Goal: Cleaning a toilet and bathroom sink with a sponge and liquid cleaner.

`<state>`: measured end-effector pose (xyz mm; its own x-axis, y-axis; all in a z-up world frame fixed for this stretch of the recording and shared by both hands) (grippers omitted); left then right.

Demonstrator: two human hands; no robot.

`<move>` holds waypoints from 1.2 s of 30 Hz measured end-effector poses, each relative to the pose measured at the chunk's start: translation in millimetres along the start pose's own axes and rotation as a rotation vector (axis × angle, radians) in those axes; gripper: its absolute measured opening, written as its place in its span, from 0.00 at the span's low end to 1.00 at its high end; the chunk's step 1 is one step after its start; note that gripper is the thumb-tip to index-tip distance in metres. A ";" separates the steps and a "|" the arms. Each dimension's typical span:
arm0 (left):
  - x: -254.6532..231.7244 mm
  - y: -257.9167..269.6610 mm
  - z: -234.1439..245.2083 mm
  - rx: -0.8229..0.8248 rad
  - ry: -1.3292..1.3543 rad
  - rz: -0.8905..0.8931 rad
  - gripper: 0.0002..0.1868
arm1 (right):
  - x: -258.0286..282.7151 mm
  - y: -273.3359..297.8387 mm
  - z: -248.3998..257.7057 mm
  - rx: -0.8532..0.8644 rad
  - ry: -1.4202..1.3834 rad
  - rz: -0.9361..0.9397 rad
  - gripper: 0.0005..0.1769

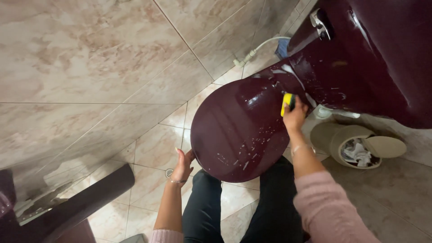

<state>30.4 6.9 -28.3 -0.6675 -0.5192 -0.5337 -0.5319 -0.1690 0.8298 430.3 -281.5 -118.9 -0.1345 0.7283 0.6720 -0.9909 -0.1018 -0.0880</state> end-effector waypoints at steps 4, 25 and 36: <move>-2.5 -2.0 2.4 0.007 0.000 -0.022 0.65 | -34.9 -15.6 -62.8 0.112 0.248 0.063 0.23; -3.1 -3.0 3.3 0.000 -0.004 -0.048 0.66 | 149.5 98.0 -16.3 0.457 -0.060 0.737 0.07; -10.8 -2.6 4.8 0.026 -0.035 -0.054 0.67 | 23.0 65.3 -9.9 0.039 0.268 0.281 0.23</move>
<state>36.5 16.9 -25.5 -0.6552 -0.4804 -0.5830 -0.5803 -0.1741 0.7956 362.4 -264.7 -116.5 -0.4021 0.8190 0.4093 -0.9151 -0.3442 -0.2102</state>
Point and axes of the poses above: each hand's wrist, its own y-axis away from the middle knuckle, its own z-axis out of the back of the hand, x = y × z, the point moved 5 cm from there along -y, towards the middle knuckle, and after that the axes turned 1 degree about -x, right-handed, at the moved point
